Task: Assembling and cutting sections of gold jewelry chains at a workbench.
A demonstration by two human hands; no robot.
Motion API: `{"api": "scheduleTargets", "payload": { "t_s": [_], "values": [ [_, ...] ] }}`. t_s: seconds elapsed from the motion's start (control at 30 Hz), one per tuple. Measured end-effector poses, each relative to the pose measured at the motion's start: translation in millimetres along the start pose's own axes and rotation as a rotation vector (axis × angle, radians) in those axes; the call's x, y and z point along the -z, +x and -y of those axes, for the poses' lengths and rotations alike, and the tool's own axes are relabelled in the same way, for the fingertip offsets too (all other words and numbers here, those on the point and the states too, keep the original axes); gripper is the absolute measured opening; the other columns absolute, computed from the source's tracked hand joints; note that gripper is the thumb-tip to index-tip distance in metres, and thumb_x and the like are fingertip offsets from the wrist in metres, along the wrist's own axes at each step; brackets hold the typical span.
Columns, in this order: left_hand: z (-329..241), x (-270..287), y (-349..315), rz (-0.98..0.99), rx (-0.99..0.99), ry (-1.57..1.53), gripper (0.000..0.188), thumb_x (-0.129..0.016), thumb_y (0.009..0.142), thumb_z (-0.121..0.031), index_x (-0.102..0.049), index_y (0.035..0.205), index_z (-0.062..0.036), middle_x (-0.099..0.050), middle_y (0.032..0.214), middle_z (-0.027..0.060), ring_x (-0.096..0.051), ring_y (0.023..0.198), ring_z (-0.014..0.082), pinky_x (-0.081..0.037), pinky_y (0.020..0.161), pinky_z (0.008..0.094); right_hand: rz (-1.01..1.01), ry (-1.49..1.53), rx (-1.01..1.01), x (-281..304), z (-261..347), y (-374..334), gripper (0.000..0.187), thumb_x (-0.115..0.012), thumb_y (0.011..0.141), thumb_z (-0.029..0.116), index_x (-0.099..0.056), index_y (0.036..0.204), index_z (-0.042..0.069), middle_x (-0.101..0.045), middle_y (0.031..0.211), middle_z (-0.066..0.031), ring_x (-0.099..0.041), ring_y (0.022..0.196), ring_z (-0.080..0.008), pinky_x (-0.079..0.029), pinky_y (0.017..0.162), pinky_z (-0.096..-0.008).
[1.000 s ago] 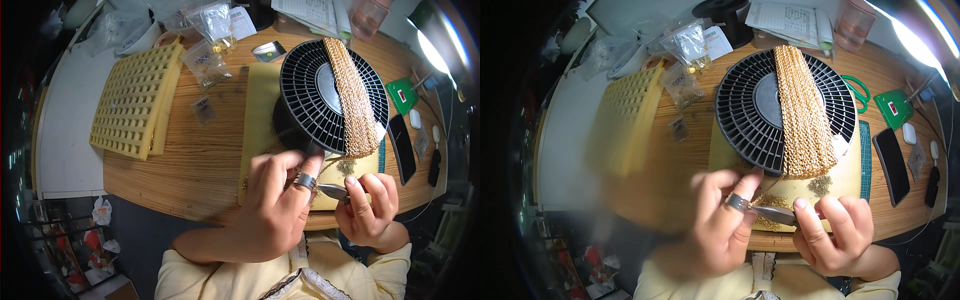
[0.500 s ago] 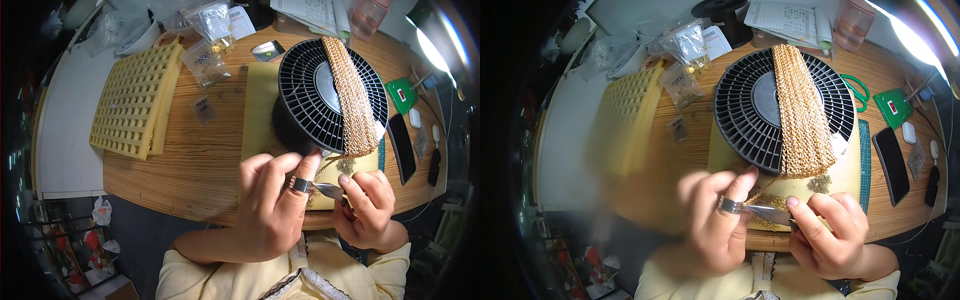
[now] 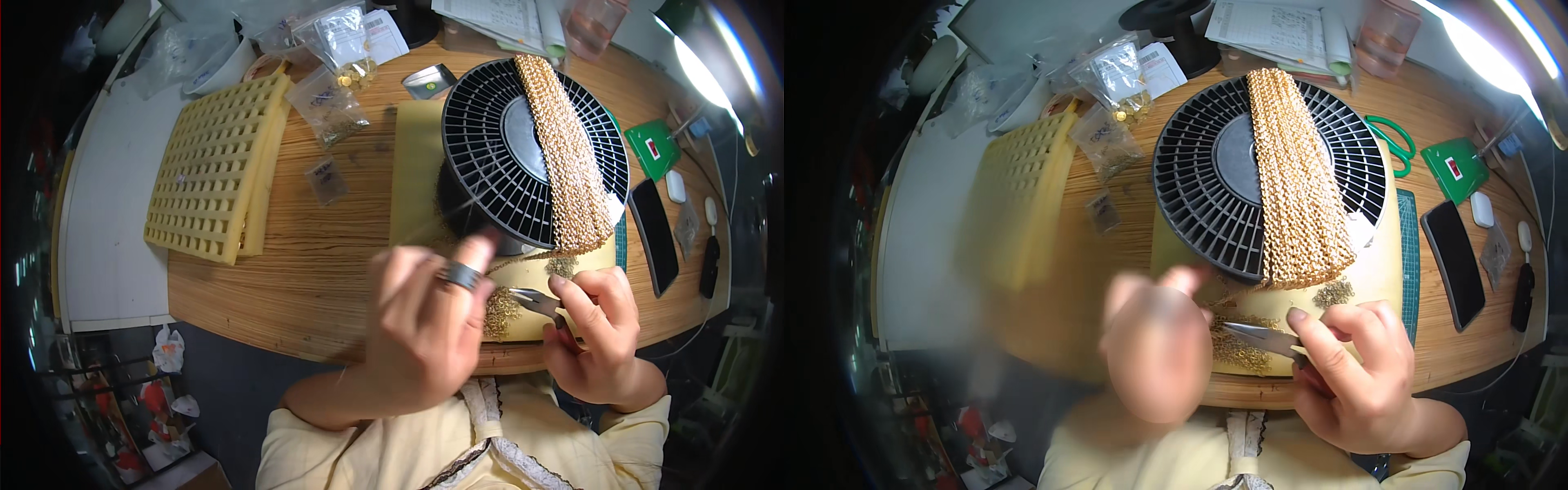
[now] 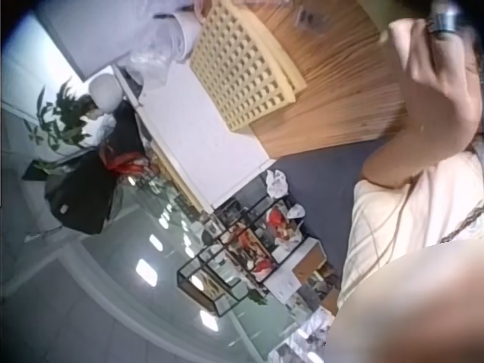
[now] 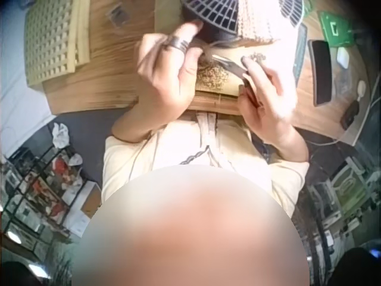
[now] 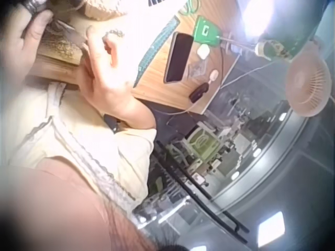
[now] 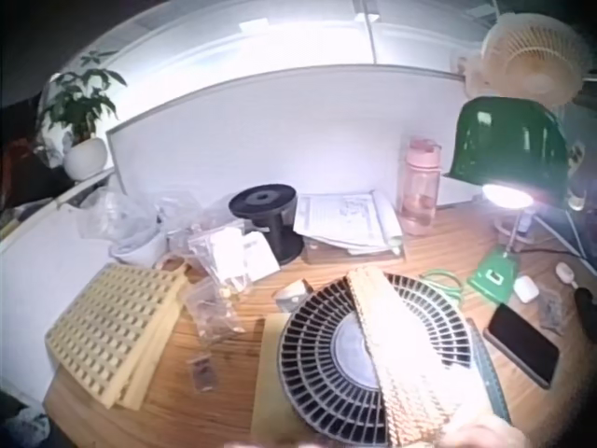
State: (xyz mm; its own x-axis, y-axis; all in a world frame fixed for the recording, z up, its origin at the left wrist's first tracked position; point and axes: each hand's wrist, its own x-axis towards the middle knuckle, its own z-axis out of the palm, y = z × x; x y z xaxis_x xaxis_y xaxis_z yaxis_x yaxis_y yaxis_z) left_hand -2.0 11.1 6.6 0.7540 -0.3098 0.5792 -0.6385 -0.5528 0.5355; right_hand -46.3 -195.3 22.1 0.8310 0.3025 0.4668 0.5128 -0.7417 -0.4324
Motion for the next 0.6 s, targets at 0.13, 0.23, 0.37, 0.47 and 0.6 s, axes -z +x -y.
{"api": "scheduleTargets", "payload": {
  "t_s": [0.13, 0.23, 0.37, 0.47, 0.6],
  "values": [
    [20.8, 9.6, 8.1, -0.14, 0.095, 0.112, 0.05, -0.068, 0.084, 0.002, -0.054, 0.131, -0.0005, -0.061, 0.085, 0.0059, -0.053, 0.082, 0.0254, -0.042, 0.078, 0.0371, 0.062, -0.066, -0.05, 11.4, -7.6, -14.9, 0.055, -0.068, 0.06, -0.002, -0.064, 0.115, -0.001, -0.055, 0.089, -0.0133, -0.051, 0.073, -0.0276, -0.043, 0.063, -0.0378],
    [32.1, 10.9, 13.4, -0.177, 0.04, 0.136, 0.047, -0.07, 0.083, 0.001, -0.056, 0.128, -0.001, -0.064, 0.088, 0.0055, -0.055, 0.085, 0.025, -0.044, 0.079, 0.0375, 0.073, -0.126, -0.109, 20.1, -11.3, -23.4, 0.053, -0.067, 0.061, -0.003, -0.064, 0.114, -0.001, -0.054, 0.089, -0.013, -0.05, 0.073, -0.0277, -0.042, 0.062, -0.0381],
    [27.6, 2.4, 7.8, -0.166, 0.026, 0.134, 0.034, -0.077, 0.075, -0.003, -0.062, 0.105, -0.0037, -0.066, 0.094, 0.0093, -0.058, 0.089, 0.0285, -0.046, 0.077, 0.0404, 0.161, -0.198, -0.204, 31.2, -11.0, -30.6, 0.05, -0.068, 0.063, -0.002, -0.064, 0.113, 0.001, -0.056, 0.09, -0.0125, -0.052, 0.075, -0.0283, -0.043, 0.065, -0.0386],
    [17.8, -1.8, 3.8, 0.018, 0.018, 0.133, 0.019, -0.078, 0.068, -0.002, -0.064, 0.081, -0.004, -0.063, 0.089, 0.009, -0.056, 0.084, 0.0307, -0.046, 0.072, 0.0413, 0.203, -0.221, -0.245, 37.1, -13.1, -35.2, 0.047, -0.068, 0.065, -0.001, -0.065, 0.112, 0.001, -0.057, 0.091, -0.0126, -0.054, 0.077, -0.0288, -0.044, 0.068, -0.0393],
    [17.7, -18.8, -6.3, 0.269, 0.071, 0.039, 0.011, -0.072, 0.069, -0.005, -0.063, 0.07, -0.002, -0.062, 0.091, 0.0074, -0.053, 0.086, 0.0278, -0.046, 0.075, 0.0399, 0.22, -0.265, -0.274, 43.9, -14.5, -37.8, 0.045, -0.068, 0.066, 0.0, -0.065, 0.111, 0.001, -0.058, 0.092, -0.0125, -0.054, 0.079, -0.029, -0.044, 0.07, -0.0404]
  ]
}}
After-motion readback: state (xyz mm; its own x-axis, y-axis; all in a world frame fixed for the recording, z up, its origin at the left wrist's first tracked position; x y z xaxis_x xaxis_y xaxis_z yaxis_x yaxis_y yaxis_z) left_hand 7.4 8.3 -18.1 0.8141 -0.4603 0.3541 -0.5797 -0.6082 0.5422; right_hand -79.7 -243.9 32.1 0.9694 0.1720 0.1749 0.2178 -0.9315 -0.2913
